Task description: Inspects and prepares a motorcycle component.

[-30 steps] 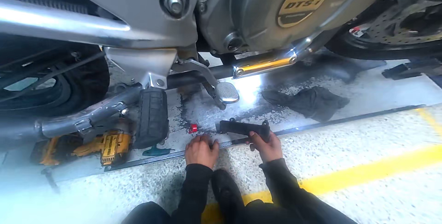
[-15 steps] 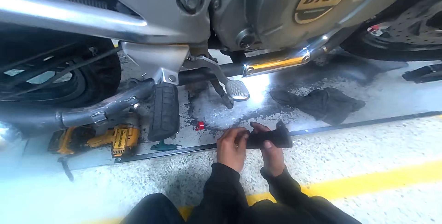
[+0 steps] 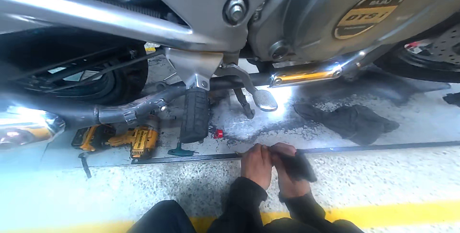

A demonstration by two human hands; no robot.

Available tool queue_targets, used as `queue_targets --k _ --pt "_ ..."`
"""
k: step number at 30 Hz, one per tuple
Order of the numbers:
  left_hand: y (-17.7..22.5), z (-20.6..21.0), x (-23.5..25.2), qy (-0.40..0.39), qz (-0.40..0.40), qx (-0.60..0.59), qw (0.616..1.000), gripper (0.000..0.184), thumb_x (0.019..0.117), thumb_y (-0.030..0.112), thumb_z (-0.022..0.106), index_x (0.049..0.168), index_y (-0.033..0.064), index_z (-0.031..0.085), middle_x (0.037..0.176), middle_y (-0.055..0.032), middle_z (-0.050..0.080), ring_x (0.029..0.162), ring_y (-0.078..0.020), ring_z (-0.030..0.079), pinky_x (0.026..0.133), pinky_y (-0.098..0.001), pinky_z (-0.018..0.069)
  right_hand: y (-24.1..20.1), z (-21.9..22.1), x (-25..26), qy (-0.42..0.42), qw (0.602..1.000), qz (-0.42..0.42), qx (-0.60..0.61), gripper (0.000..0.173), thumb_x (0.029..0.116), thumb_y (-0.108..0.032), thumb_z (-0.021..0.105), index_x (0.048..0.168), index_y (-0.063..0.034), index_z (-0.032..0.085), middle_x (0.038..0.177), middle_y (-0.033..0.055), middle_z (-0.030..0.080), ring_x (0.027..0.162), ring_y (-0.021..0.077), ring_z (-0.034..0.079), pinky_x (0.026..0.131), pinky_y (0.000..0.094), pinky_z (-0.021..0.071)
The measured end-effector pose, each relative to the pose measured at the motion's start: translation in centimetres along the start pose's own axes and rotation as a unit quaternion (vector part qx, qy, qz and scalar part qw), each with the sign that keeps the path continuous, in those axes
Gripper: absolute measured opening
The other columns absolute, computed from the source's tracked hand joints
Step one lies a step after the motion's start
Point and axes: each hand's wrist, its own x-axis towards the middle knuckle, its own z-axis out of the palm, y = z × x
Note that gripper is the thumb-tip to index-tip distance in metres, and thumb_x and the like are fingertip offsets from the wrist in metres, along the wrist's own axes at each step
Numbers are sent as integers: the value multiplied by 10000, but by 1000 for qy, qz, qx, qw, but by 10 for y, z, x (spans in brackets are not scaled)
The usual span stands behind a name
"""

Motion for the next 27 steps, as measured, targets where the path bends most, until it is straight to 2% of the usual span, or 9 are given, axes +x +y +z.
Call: queue_targets --k 3,5,8,10,14,17,20,23,27 --pt "8 7 3 -13 -191 -340 921 507 1130 341 342 826 42 616 595 -34 515 472 -105 466 457 -256 423 -4 -1 2 -21 993 -51 -109 222 970 -180 628 1132 -61 725 1166 92 658 1029 149 667 881 312 602" --pt "14 5 2 -47 -225 -423 877 534 1118 416 359 757 75 555 521 11 449 384 -69 376 374 -217 343 -4 -3 3 4 993 -51 -105 227 961 -163 633 1142 -68 731 1143 83 658 1012 144 663 873 306 596" --pt "6 -2 -2 -21 -60 -157 985 414 1111 352 411 1046 55 691 878 -75 672 766 -167 644 726 -374 557 0 -2 4 52 998 -15 16 190 978 -173 649 1114 -46 687 1077 51 690 925 137 681 803 301 606" --pt "1 -2 -5 -21 45 -3 999 336 1084 307 463 1253 63 622 1176 -112 660 1033 -228 677 914 -455 574 0 0 3 72 995 13 65 211 972 -161 646 1126 -25 695 1103 48 716 990 139 694 855 301 609" --pt "-10 9 -4 61 169 93 979 265 1049 236 531 1130 37 686 1063 -126 688 886 -253 718 776 -445 621 -2 1 -1 102 990 30 88 251 973 -227 685 1144 -42 689 1126 34 724 1079 144 686 951 316 586" --pt "-3 9 -6 6 59 -77 995 360 1099 224 402 1011 26 690 853 -80 669 791 -183 657 776 -390 561 -2 0 -2 78 993 17 85 208 974 -211 678 1125 -73 717 1139 34 721 1110 156 672 971 330 574" --pt "7 16 -6 -2 -71 -278 958 497 1128 310 331 808 60 618 592 0 484 478 -92 433 469 -256 405 -3 1 -2 77 994 16 76 187 974 -195 665 1115 -88 726 1136 27 724 1077 145 681 934 314 581" --pt "5 4 -9 -12 -7 -66 998 453 1095 396 374 1089 88 706 930 -65 707 862 -193 684 799 -441 569 -5 0 -2 91 993 26 72 196 981 -172 656 1133 -59 705 1126 30 720 1047 133 690 905 300 600" --pt "-5 5 -5 5 91 50 995 333 1067 299 473 1200 47 644 1104 -117 679 955 -247 700 846 -470 592 -3 0 -2 98 991 31 83 226 968 -196 683 1130 -40 699 1129 40 722 1050 136 693 899 297 603"
